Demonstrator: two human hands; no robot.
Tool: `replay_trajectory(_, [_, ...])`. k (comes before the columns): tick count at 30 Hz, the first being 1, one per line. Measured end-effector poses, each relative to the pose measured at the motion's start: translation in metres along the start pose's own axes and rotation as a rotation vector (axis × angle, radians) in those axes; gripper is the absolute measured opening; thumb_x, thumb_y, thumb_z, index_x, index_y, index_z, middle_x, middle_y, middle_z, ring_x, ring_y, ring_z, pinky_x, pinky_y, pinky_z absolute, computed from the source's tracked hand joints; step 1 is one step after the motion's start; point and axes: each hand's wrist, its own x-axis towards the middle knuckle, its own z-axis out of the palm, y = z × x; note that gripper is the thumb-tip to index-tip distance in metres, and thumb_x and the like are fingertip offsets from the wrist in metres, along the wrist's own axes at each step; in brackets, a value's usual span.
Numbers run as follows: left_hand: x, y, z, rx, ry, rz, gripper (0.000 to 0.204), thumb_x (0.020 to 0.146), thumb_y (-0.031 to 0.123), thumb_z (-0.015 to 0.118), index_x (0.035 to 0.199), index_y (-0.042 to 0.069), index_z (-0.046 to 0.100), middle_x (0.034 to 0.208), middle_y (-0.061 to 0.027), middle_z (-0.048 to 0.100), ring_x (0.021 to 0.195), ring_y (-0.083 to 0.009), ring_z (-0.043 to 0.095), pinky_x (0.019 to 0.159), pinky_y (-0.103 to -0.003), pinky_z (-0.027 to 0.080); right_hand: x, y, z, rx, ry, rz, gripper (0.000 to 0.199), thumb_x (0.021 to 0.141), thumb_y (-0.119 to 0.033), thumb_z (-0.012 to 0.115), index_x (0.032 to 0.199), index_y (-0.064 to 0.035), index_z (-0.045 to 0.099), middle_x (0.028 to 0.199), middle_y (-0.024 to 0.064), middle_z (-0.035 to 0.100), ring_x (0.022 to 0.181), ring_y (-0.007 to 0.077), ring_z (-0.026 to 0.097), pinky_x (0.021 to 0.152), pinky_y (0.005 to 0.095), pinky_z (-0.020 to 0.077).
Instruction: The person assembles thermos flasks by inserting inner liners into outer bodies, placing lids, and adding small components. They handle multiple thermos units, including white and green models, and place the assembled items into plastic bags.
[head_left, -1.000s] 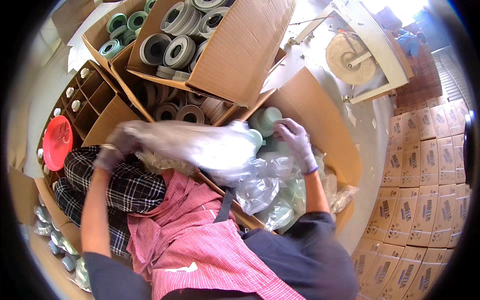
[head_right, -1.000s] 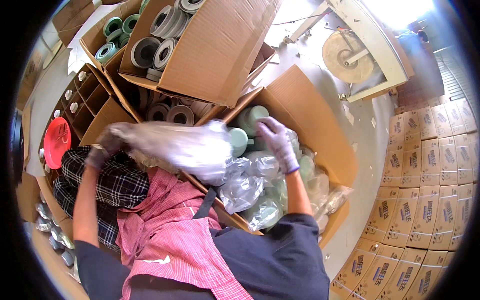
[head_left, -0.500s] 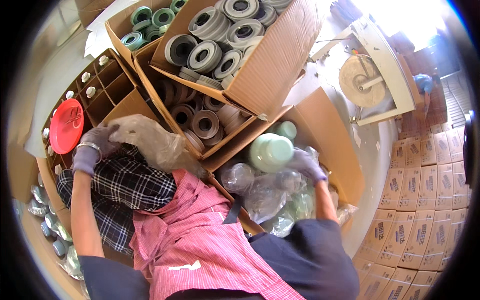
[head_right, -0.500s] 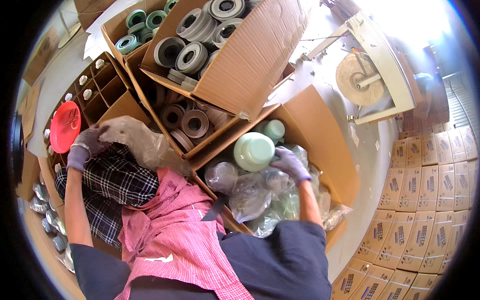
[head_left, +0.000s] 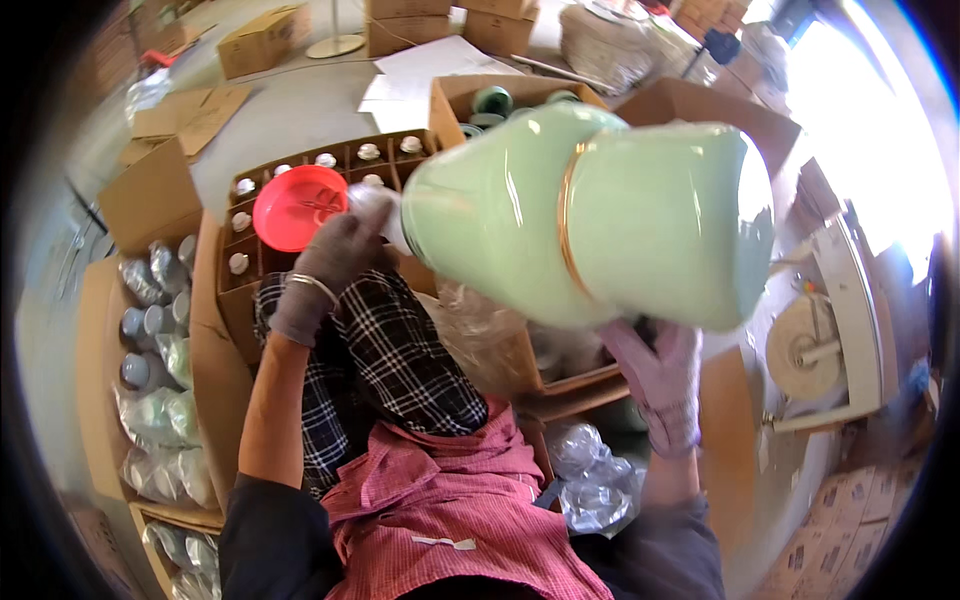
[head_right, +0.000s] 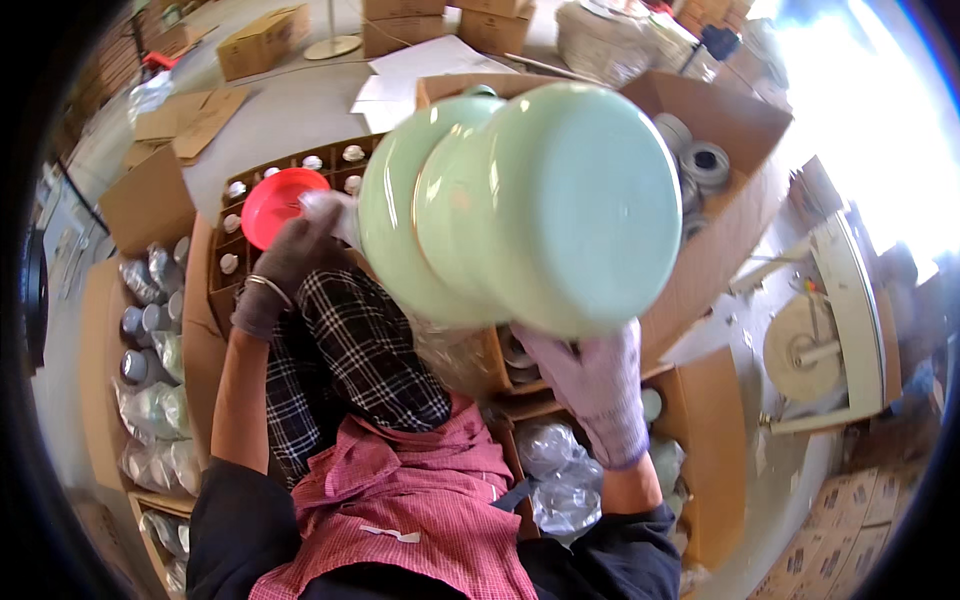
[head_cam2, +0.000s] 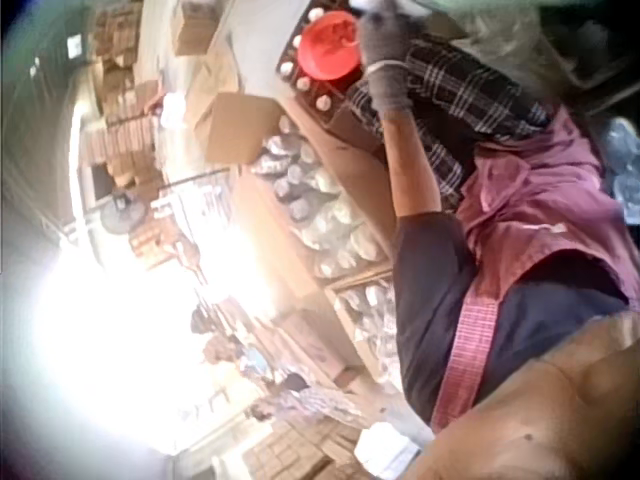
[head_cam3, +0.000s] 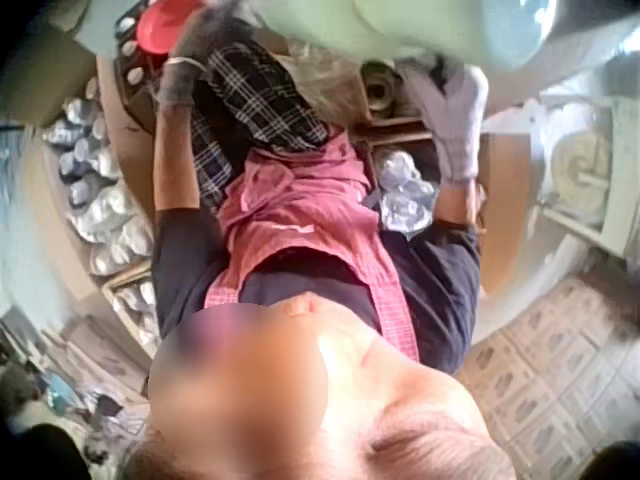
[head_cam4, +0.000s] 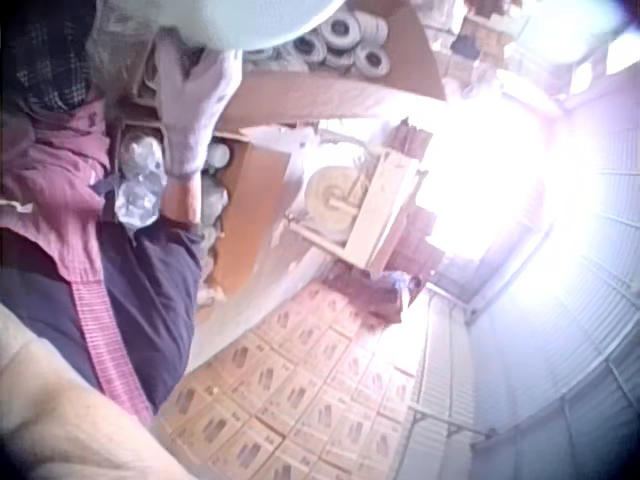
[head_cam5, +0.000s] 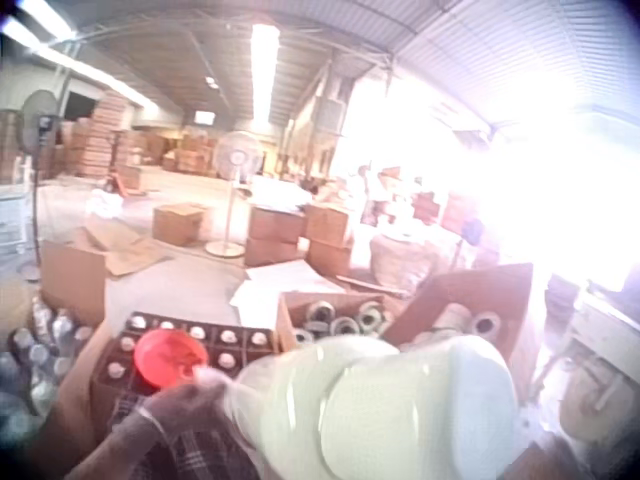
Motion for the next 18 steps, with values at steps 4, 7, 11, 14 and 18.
replay_trajectory(4, [-0.019, 0.026, -0.059, -1.411, -0.045, 0.157, 0.046, 0.103, 0.028, 0.043, 0.144, 0.007, 0.036, 0.135, -0.0104, 0.05, 0.123, -0.0217, 0.051, 0.105, -0.037, 0.043, 0.054, 0.025, 0.059, 0.111, -0.14, -0.227, 0.03, 0.082, -0.01, 0.069, 0.109, 0.0024, 0.062, 0.081, 0.0079, 0.065, 0.076, 0.0176, 0.064, 0.072, 0.0334, 0.0513])
replay_trajectory(7, [-0.024, -0.046, -0.054, -1.456, 0.046, 0.678, 0.049, 0.103, 0.016, 0.042, 0.149, 0.005, 0.027, 0.148, -0.0104, 0.04, 0.129, -0.0204, 0.046, 0.111, -0.037, 0.038, 0.074, 0.067, 0.106, 0.38, -0.405, -0.036, 0.042, 0.089, -0.024, 0.067, 0.122, 0.0006, 0.056, 0.113, 0.0148, 0.062, 0.104, 0.0191, 0.059, 0.091, 0.0341, 0.0466])
replay_trajectory(11, [-0.008, -0.056, -0.056, -1.691, 0.109, 0.374, 0.048, 0.099, 0.024, 0.05, 0.141, 0.004, 0.041, 0.138, -0.0111, 0.051, 0.126, -0.0234, 0.051, 0.104, -0.039, 0.043, 0.083, 0.216, 0.189, 0.218, -0.66, 0.093, 0.056, 0.095, -0.032, 0.061, 0.14, -0.0041, 0.042, 0.131, 0.0124, 0.053, 0.122, 0.0189, 0.049, 0.104, 0.0339, 0.04])
replay_trajectory(14, [-0.015, -0.056, -0.045, -1.738, 0.218, 0.174, 0.052, 0.095, 0.03, 0.059, 0.137, 0.003, 0.048, 0.133, -0.0112, 0.057, 0.121, -0.0258, 0.055, 0.103, -0.043, 0.044, 0.056, 0.261, 0.247, 0.609, -0.721, 0.257, 0.065, 0.094, -0.029, 0.062, 0.147, -0.0072, 0.031, 0.135, 0.0123, 0.049, 0.123, 0.0212, 0.048, 0.103, 0.0346, 0.0408])
replay_trajectory(18, [-0.019, -0.058, -0.013, -1.865, 0.21, -0.082, 0.052, 0.095, 0.033, 0.058, 0.138, 0.004, 0.048, 0.134, -0.0104, 0.057, 0.123, -0.025, 0.054, 0.104, -0.042, 0.044, 0.079, 0.229, 0.234, 0.2, -0.684, -0.038, 0.067, 0.084, -0.023, 0.074, 0.141, -0.008, 0.041, 0.133, 0.0097, 0.052, 0.12, 0.0205, 0.05, 0.099, 0.0334, 0.0446])
